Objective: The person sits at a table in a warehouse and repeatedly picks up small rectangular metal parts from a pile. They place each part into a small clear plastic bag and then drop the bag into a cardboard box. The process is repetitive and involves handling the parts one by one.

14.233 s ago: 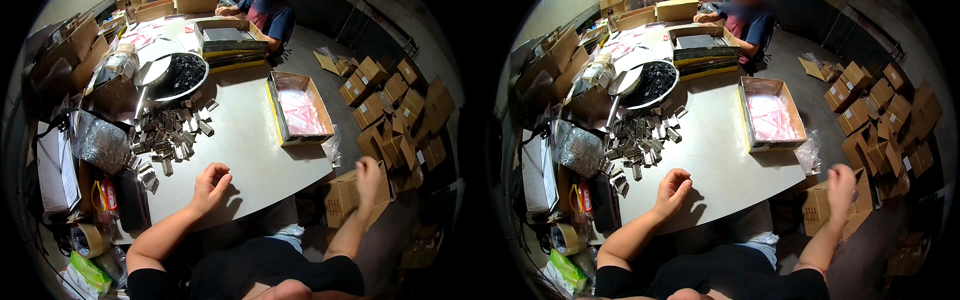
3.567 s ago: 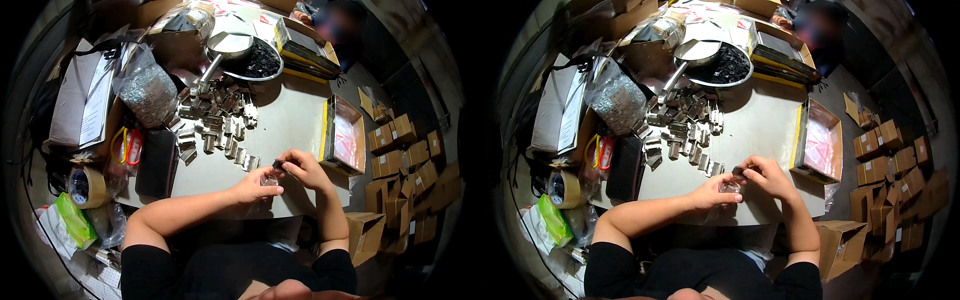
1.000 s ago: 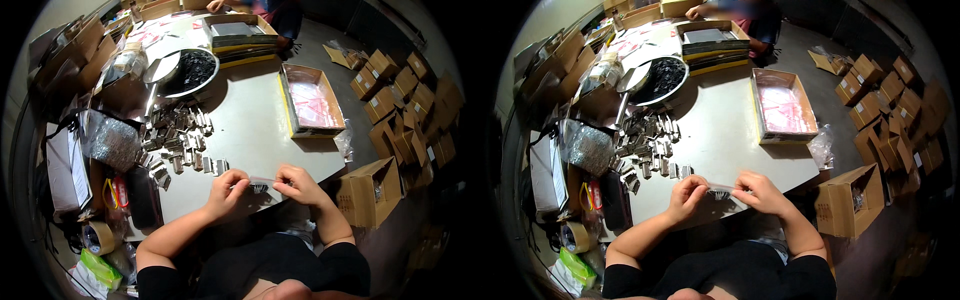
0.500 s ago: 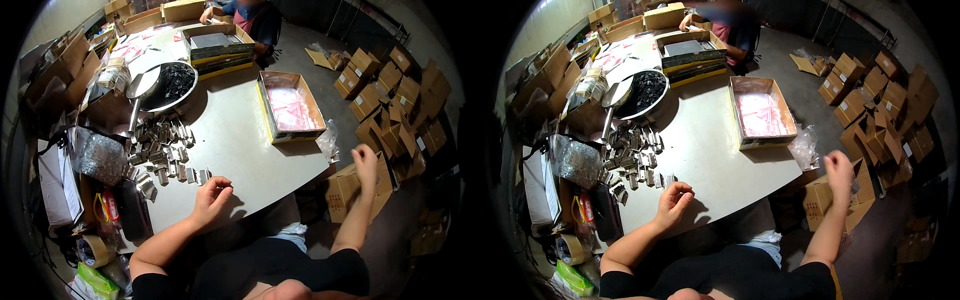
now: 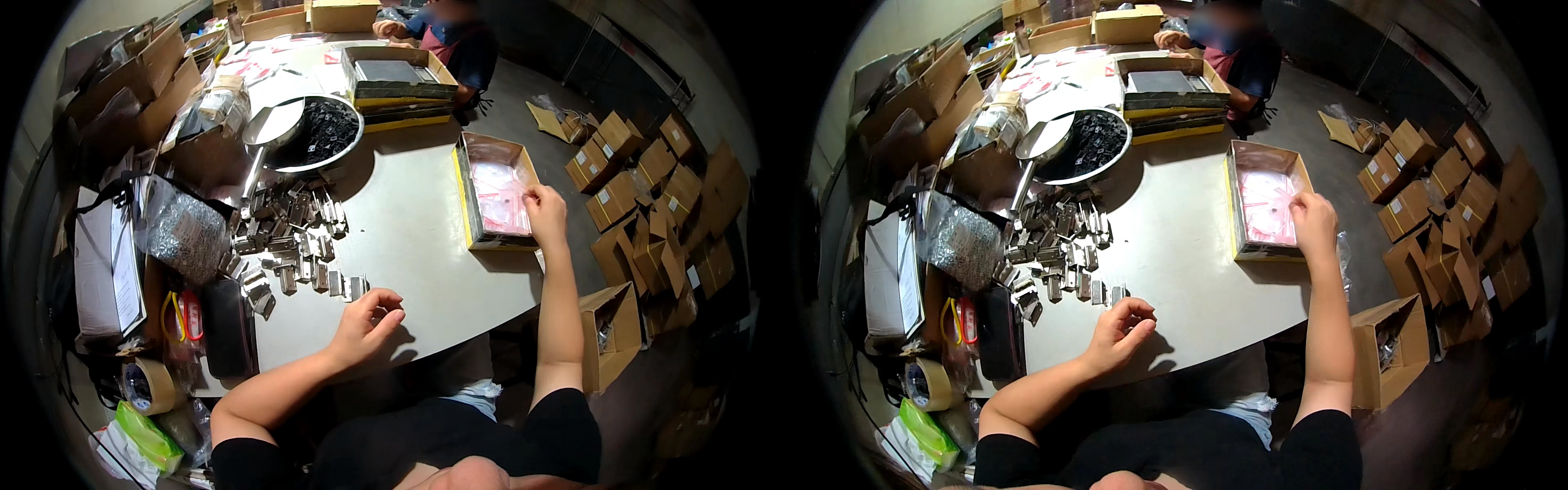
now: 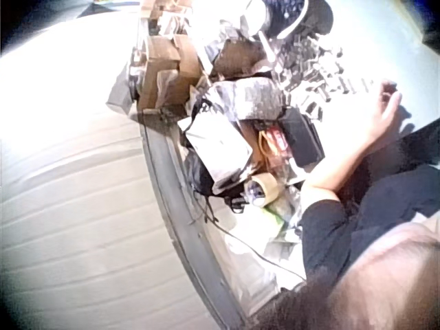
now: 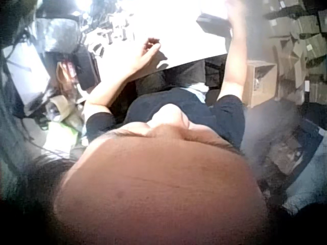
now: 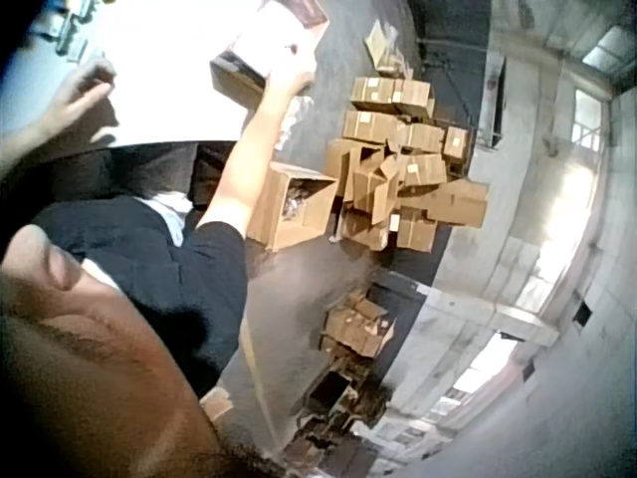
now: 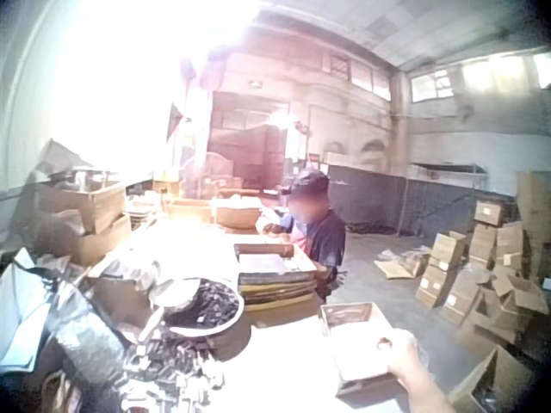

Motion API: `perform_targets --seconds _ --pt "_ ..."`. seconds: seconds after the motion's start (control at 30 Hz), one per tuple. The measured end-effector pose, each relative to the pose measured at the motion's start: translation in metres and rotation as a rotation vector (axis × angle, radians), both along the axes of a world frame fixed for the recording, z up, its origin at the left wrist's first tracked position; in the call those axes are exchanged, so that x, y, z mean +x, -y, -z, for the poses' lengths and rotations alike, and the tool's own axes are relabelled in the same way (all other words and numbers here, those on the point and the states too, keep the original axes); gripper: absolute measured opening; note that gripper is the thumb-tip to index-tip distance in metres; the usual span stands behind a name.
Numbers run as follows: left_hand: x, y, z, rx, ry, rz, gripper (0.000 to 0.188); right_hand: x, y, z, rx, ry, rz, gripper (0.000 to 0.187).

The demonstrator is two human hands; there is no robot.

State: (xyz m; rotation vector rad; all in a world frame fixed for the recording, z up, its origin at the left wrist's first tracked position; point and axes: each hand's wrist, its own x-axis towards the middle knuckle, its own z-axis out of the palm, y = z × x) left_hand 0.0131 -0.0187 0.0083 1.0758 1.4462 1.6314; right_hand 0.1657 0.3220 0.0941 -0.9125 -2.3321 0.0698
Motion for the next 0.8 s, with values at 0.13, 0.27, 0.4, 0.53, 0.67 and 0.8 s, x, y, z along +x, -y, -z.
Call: perform_targets --seconds 0.13,0.27,0.4,0.53,0.67,0.8 --pt "0.002 -0.001 -0.008 0.154 -0.285 -0.114 0.035 -0.007 0.083 -0.004 0.058 -0.027 -0.418 0.009" --pt "0.006 -0.002 -0.019 0.213 -0.536 -0.141 0.04 -0.01 0.172 0.006 -0.366 0.178 -0.831 0.013" --pt "0.003 0.0 -0.007 0.181 -0.373 0.045 0.019 -0.007 0.186 0.02 -0.772 0.095 -0.802 0.02" --pt "0.006 -0.002 0.004 0.095 -0.115 0.041 0.013 -0.009 0.183 0.027 -0.78 0.012 -0.689 0.022" --pt "-0.001 0.004 0.007 -0.061 0.144 0.044 0.014 -0.009 0.182 0.023 -0.602 -0.052 -0.659 0.022" --pt "-0.004 -0.001 -0.006 -0.033 0.294 0.031 0.015 -0.011 0.186 0.009 -0.498 -0.051 -0.838 0.023"
